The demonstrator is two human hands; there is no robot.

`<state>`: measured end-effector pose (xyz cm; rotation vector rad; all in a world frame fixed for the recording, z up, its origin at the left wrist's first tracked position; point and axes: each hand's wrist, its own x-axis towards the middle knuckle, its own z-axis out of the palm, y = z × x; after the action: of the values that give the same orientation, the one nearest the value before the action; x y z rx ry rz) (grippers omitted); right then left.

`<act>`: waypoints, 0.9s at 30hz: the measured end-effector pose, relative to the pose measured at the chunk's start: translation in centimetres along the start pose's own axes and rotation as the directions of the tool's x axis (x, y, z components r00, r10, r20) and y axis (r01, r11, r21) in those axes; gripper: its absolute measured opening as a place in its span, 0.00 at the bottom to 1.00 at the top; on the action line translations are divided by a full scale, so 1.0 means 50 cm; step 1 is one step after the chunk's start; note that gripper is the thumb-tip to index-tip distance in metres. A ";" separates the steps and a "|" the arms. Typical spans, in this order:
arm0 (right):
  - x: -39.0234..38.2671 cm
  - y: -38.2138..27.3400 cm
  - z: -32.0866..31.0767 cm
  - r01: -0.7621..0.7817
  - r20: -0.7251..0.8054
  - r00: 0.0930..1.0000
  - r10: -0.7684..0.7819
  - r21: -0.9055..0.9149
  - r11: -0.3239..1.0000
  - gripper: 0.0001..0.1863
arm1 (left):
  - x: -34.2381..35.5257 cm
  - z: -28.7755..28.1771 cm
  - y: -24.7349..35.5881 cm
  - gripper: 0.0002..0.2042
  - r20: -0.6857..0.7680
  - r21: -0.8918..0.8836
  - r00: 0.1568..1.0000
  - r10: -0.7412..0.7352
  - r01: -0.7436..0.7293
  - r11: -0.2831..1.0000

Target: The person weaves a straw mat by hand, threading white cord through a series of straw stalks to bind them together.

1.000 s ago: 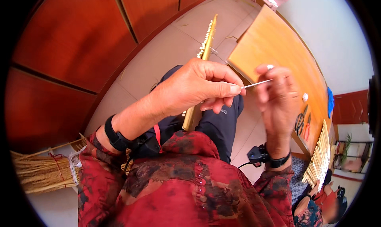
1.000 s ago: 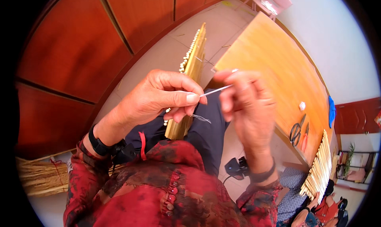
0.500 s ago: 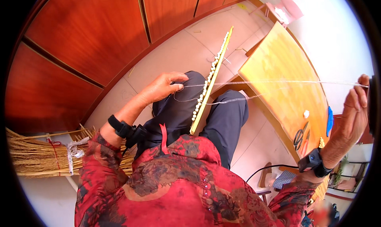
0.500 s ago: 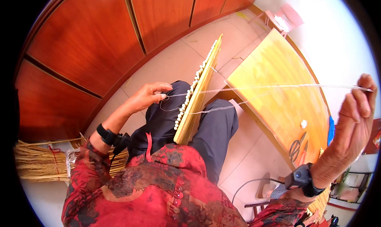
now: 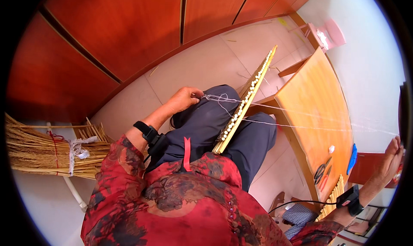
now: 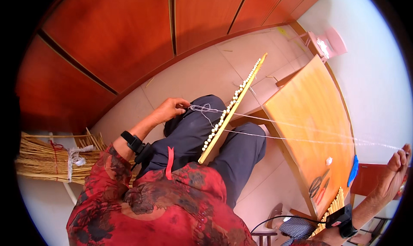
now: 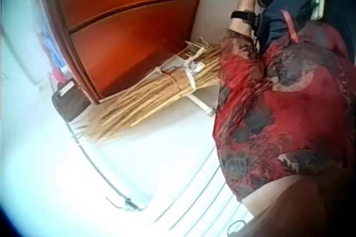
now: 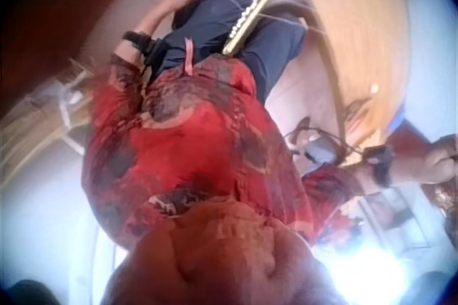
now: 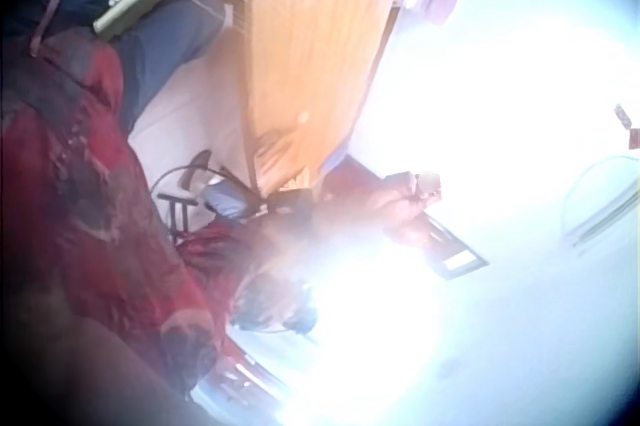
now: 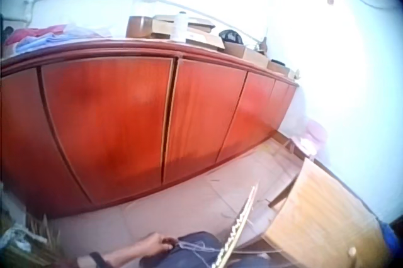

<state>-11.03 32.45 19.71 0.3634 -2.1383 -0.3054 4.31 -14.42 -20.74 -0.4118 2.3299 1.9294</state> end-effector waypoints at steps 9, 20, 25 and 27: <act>0.079 0.282 0.086 -0.356 0.381 0.897 0.226 0.923 -0.143 0.19 | 0.003 0.027 0.049 0.12 -0.143 0.159 0.931 0.336 -0.313 0.936; 0.081 0.496 0.130 -0.460 0.534 0.794 0.291 0.840 -0.287 0.16 | -0.002 -0.033 0.064 0.04 -0.079 0.307 0.932 0.354 -0.315 0.898; 0.060 0.542 0.143 -0.474 0.548 0.766 0.336 0.834 -0.282 0.15 | -0.029 -0.063 0.074 0.03 -0.049 0.494 0.905 0.423 -0.346 0.797; 0.047 0.550 0.152 -0.505 0.537 0.700 0.471 0.838 -0.205 0.15 | -0.031 -0.062 0.062 0.03 0.060 0.363 0.889 0.454 -0.443 0.820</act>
<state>-22.55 57.64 26.96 0.1747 -1.9104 1.8779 5.29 -16.68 -16.82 0.1661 2.9306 1.5635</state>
